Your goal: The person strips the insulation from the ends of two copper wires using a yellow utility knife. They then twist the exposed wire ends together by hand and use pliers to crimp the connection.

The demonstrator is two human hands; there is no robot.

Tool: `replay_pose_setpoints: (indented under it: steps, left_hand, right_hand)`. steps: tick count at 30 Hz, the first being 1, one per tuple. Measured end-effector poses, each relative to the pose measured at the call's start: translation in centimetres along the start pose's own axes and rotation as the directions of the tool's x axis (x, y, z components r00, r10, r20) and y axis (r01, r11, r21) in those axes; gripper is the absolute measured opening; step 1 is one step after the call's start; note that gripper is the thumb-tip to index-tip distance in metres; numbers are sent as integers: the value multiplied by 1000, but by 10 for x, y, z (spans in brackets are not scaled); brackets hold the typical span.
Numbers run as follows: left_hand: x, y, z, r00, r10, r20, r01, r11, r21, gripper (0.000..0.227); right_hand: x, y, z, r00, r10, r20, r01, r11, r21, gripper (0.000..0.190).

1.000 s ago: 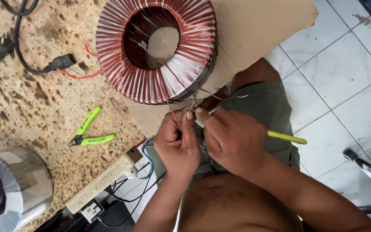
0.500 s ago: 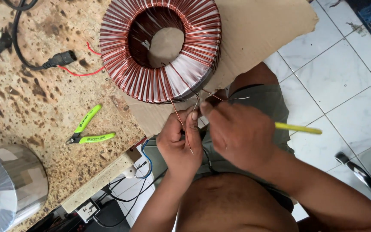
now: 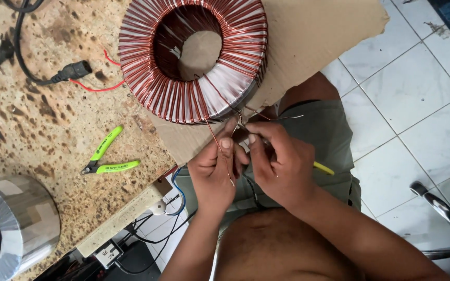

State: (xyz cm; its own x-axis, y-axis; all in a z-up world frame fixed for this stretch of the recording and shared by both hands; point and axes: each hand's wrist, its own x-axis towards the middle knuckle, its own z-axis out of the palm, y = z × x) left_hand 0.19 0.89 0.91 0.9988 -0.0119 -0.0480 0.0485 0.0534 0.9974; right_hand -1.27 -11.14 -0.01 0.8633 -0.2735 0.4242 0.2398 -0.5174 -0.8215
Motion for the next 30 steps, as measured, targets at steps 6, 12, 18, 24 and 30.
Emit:
replay_pose_setpoints:
  steps: [6, 12, 18, 24, 30]
  left_hand:
    - [4, -10, 0, 1000, -3, 0, 3, 1000, 6, 26]
    - [3, -14, 3, 1000, -7, -20, 5, 997, -71, 28]
    - [-3, -10, -2, 999, -31, -38, 30, 999, -35, 26]
    - [1, -16, -9, 1000, -23, 9, 23, 1000, -6, 30]
    - [0, -10, -6, 998, -51, 45, 54, 996, -73, 31]
  right_hand:
    - [-6, -6, 12, 998, 27, -64, -27, 1000, -5, 16]
    - [6, -13, 11, 993, 24, -117, -9, 993, 122, 13]
    - [-14, -2, 17, 993, 36, -110, -10, 973, 231, 9]
    - [-13, -7, 13, 998, -14, -57, 26, 975, 219, 14]
    - [38, -23, -31, 989, -127, 72, 128, 992, -13, 10]
